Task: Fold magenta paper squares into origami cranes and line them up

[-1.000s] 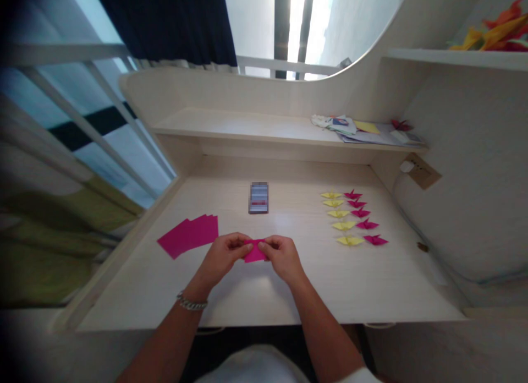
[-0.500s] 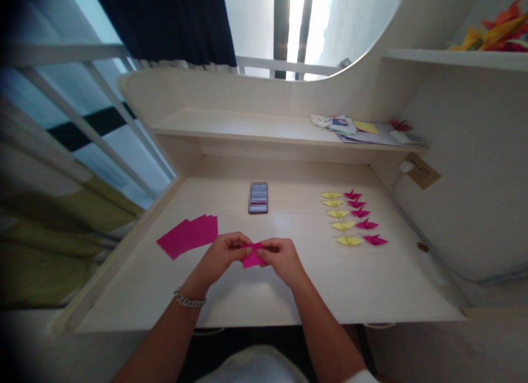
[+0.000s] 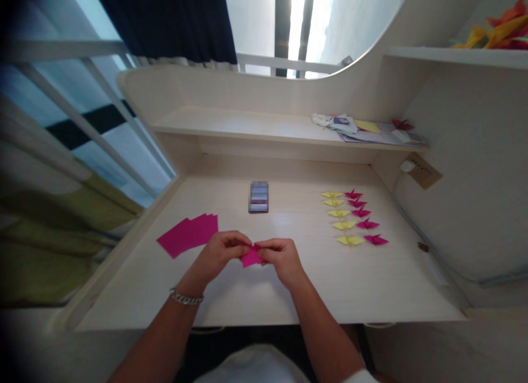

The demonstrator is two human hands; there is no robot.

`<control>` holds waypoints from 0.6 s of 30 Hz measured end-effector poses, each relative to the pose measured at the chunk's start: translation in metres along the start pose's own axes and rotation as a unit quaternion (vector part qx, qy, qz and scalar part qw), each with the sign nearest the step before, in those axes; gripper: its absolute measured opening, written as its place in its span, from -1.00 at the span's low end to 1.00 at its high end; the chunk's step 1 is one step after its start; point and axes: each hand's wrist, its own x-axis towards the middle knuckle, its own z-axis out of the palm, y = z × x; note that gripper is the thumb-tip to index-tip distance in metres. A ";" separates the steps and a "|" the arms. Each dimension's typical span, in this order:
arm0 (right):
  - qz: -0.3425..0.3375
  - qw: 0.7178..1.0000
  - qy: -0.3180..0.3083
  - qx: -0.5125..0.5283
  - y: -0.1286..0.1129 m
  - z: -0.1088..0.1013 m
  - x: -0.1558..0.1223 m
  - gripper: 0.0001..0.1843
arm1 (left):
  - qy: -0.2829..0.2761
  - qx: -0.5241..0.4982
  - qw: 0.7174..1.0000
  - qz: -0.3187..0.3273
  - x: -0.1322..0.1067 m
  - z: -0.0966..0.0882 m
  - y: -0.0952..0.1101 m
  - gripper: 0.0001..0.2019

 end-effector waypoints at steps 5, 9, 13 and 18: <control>-0.004 1.000 -0.009 0.026 0.002 0.001 0.000 -0.79 | 0.012 0.016 1.000 0.017 0.000 0.000 0.001 -0.93; 0.004 0.999 -0.036 0.036 -0.002 -0.002 -0.002 -0.78 | 0.004 0.039 0.999 0.030 0.000 -0.001 0.000 -0.94; 0.030 0.996 -0.067 0.047 -0.010 -0.003 -0.003 -0.75 | -0.007 0.091 0.995 0.049 0.000 -0.002 0.002 -0.92; 0.055 0.998 -0.028 0.006 -0.009 0.002 -0.002 -0.71 | -0.018 0.135 0.990 0.048 -0.002 0.001 0.005 -0.88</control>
